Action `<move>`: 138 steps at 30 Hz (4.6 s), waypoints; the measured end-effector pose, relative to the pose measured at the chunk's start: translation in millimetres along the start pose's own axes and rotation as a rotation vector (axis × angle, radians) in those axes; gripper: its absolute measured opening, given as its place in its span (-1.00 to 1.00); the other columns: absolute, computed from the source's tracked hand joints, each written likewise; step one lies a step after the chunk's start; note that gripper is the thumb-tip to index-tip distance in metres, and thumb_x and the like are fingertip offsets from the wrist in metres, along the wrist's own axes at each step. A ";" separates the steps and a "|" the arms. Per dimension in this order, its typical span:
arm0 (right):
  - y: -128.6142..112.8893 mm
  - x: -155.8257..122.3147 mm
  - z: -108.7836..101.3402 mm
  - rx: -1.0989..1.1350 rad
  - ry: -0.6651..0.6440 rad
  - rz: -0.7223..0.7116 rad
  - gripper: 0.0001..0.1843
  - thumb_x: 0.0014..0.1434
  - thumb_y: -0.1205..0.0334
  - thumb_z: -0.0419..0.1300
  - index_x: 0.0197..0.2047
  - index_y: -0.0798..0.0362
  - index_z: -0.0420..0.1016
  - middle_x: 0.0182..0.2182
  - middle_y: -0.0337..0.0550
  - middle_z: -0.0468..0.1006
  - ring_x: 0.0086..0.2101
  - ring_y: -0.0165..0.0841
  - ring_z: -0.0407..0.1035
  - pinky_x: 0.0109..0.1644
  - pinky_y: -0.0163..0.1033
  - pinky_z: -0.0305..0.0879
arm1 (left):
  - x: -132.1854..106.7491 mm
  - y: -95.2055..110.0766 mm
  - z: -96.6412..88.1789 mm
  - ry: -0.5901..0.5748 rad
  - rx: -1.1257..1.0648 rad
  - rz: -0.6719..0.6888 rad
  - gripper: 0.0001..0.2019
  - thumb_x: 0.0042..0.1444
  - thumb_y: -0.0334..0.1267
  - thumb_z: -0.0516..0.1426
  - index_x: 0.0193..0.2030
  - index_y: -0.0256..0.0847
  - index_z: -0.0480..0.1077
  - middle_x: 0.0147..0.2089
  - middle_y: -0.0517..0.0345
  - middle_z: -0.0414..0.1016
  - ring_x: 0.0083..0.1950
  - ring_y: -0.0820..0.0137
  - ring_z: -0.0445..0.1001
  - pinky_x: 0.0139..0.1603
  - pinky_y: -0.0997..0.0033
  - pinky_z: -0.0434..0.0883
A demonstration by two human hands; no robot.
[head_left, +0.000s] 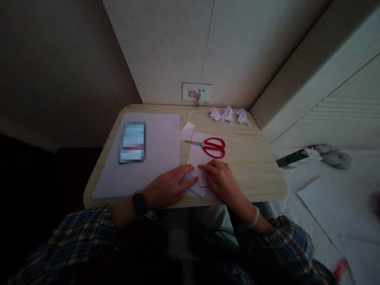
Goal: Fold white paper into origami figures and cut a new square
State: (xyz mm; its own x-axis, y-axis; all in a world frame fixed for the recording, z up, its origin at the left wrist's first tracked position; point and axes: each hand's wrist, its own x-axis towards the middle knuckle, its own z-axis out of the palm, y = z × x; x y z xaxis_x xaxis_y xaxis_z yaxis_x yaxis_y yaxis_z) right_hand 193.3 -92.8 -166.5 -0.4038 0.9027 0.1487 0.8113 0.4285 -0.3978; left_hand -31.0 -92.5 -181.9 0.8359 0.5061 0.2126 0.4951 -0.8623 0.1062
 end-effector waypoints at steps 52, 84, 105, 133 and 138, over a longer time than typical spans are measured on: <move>-2.4 45.3 -3.3 -0.082 -0.151 0.070 -0.87 0.17 0.33 0.17 -0.31 0.15 0.56 -0.26 0.02 0.57 -0.17 -0.19 0.40 -0.06 -0.10 0.04 | 3.3 0.9 -1.0 0.007 -0.014 0.035 -0.54 0.13 -0.47 0.04 0.21 -0.37 0.32 0.14 -0.18 0.46 0.26 0.05 0.33 0.25 0.03 0.37; -2.2 -2.8 -4.5 -0.025 -0.044 0.069 -0.82 0.24 0.23 0.20 -0.09 0.06 0.45 -0.19 -0.08 0.53 -0.13 -0.22 0.41 0.01 -0.07 0.03 | 2.7 0.7 -0.3 0.009 -0.050 0.006 -0.52 0.13 -0.47 0.05 0.23 -0.33 0.31 0.18 -0.26 0.39 0.28 0.05 0.30 0.24 0.02 0.35; -21.3 -18.5 -3.8 0.021 0.103 0.125 -0.84 0.11 0.48 0.08 -0.28 0.04 0.35 -0.31 -0.17 0.50 -0.25 -0.25 0.36 -0.09 -0.13 -0.01 | 41.2 4.3 -12.4 0.241 -0.799 -0.636 -0.72 0.18 -0.20 0.12 -0.03 -0.31 0.40 -0.02 -0.10 0.52 -0.01 0.20 0.50 0.07 0.03 0.45; -68.8 -33.6 -63.6 0.232 0.381 0.015 -0.81 0.23 0.07 0.15 -0.17 -0.03 0.31 -0.31 -0.20 0.42 -0.25 -0.25 0.31 -0.14 -0.12 0.04 | 48.3 44.7 -106.0 0.459 -1.288 -0.724 -0.93 -0.04 -0.40 0.28 -0.44 -0.15 0.56 -0.44 0.35 0.64 -0.37 0.47 0.61 -0.31 0.59 0.53; -68.1 -30.3 -68.6 0.302 0.352 0.057 -0.90 0.25 0.22 0.15 -0.33 -0.02 0.38 -0.35 -0.25 0.44 -0.27 -0.31 0.35 -0.14 -0.14 0.05 | 49.1 45.2 -108.3 0.440 -1.274 -0.711 -0.90 -0.01 -0.41 0.27 -0.46 -0.13 0.57 -0.49 0.39 0.61 -0.39 0.52 0.59 -0.33 0.66 0.48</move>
State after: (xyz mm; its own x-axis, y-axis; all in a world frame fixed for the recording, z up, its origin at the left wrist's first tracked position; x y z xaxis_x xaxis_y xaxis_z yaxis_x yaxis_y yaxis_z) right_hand 179.2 -146.6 -81.8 -0.1516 0.9056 0.3962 0.6477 0.3938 -0.6522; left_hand 6.8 -108.4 -61.5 0.2714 0.9625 -0.0035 0.0313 -0.0052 0.9995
